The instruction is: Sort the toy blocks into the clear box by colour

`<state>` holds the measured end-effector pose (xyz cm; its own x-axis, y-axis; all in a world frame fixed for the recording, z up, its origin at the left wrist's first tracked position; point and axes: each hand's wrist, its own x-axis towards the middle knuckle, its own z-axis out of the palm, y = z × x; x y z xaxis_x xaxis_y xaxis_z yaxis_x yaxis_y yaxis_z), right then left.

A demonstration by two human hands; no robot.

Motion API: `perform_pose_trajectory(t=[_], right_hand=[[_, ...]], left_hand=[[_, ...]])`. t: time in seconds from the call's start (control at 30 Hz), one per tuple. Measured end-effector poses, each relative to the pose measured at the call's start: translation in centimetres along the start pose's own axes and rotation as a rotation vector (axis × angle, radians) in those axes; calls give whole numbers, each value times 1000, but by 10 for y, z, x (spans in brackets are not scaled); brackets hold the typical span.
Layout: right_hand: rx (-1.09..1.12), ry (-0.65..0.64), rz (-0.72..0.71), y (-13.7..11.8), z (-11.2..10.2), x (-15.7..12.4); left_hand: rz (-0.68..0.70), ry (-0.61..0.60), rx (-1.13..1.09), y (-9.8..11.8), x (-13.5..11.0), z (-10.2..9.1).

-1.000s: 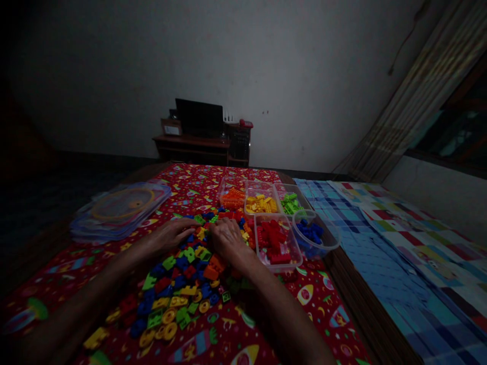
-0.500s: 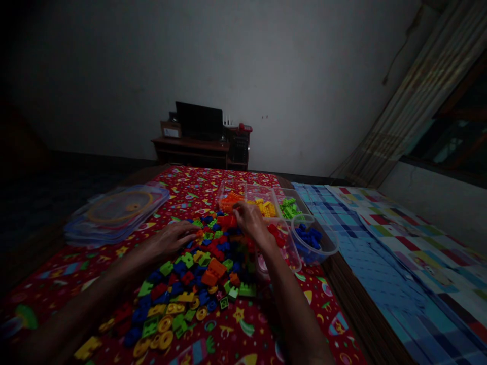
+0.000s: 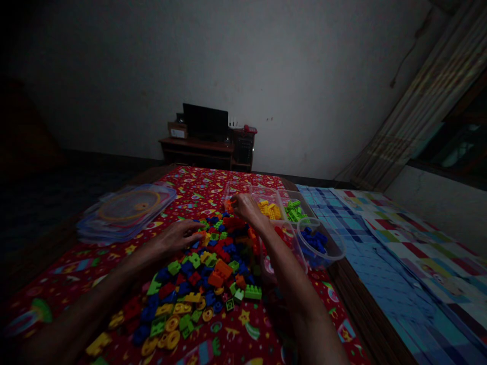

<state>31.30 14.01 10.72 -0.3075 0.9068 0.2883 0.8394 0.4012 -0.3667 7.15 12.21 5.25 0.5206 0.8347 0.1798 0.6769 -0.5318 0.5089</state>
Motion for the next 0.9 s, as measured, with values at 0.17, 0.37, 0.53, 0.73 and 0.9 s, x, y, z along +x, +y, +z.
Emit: perform_pose_trajectory(t=[0.17,0.37,0.53,0.73,0.9], right_hand=[[92,-92,-152,-19,12,-20],[198,-222,-343,-53,21,-35],[77,-175,-270,-47,12,-22],[36,-196,-249,-37,6,-8],[114,-154,-297,-44,28,-18]], left_hand=[[-71,105,-300,3,2,-2],[-140,114,-588,8,2,-2],[-146,83,-549,6,2,-7],[-66,157,-414,7,1,-8],[27,198,-133,17,-3,-5]])
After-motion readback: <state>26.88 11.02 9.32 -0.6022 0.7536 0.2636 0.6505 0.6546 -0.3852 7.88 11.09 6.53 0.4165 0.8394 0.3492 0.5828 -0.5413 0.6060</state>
